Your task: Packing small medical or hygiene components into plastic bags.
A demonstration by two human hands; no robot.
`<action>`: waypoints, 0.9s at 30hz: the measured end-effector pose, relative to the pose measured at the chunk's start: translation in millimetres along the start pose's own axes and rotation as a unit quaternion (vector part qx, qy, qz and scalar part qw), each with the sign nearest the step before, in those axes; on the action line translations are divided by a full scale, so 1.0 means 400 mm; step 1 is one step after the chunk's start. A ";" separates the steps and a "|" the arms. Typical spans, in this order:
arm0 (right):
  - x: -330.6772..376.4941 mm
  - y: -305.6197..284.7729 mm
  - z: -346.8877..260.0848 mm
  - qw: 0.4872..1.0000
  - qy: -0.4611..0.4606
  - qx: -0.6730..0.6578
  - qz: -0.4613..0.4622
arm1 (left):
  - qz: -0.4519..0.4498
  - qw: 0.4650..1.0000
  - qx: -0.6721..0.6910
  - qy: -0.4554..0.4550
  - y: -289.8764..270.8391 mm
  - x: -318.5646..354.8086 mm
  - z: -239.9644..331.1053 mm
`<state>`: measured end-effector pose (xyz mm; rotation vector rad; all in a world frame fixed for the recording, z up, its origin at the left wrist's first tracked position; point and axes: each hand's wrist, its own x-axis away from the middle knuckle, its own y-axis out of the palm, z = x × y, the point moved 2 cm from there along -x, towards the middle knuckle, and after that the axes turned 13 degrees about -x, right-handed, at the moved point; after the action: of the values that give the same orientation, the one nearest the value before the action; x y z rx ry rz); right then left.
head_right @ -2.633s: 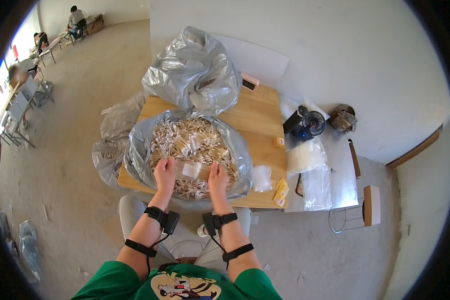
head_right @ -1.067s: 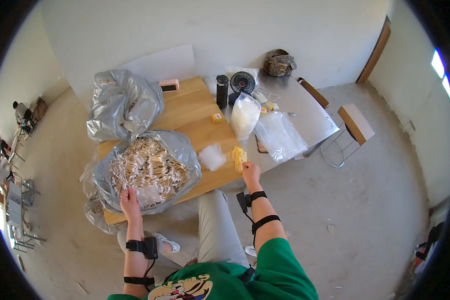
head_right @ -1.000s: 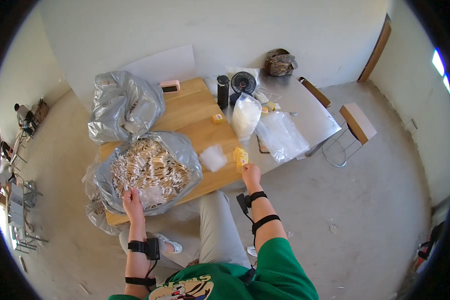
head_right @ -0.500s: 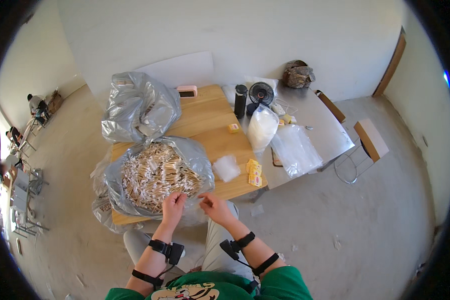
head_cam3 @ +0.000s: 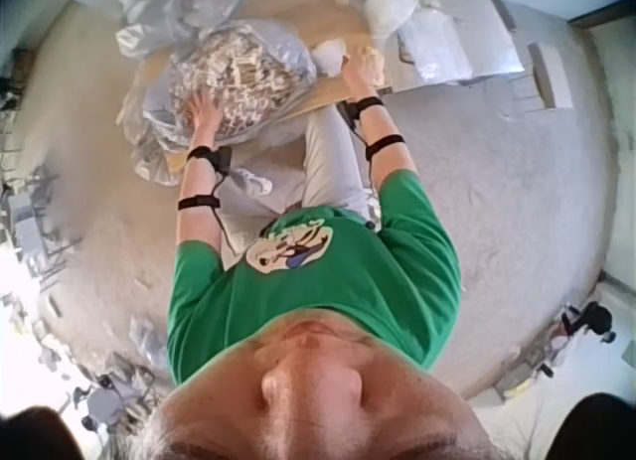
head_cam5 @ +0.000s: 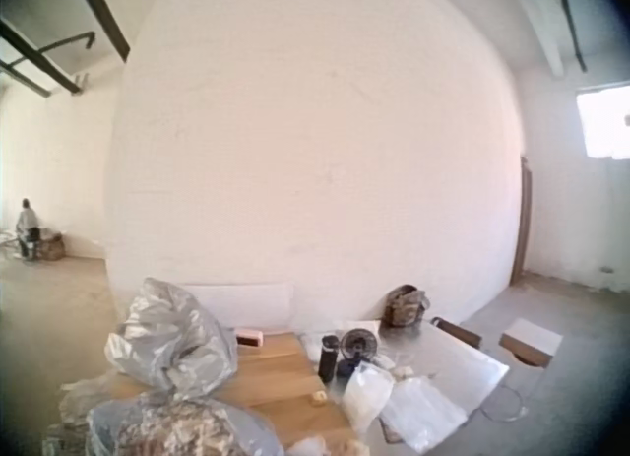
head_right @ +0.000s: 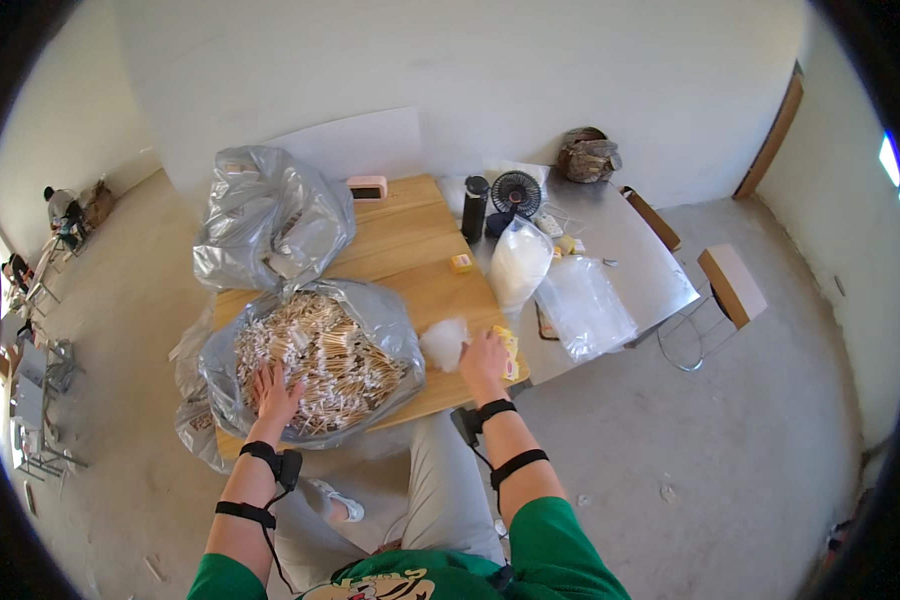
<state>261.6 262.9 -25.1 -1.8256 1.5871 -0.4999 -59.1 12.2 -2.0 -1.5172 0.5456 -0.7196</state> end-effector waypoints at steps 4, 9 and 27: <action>0.020 0.053 -0.041 0.970 -0.208 0.123 -0.021 | 0.012 1.000 -0.014 -0.010 0.028 -0.002 0.005; 0.030 0.135 -0.023 0.965 -0.198 0.147 -0.094 | -0.006 1.000 -0.009 -0.010 0.040 -0.009 0.012; 0.047 0.162 -0.031 0.953 -0.208 0.189 -0.113 | -0.021 1.000 0.009 -0.010 0.040 -0.010 0.005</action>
<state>210.3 238.6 -63.7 -1.6823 0.9329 -0.4467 -59.3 15.1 -18.5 -1.5211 0.4934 -0.7387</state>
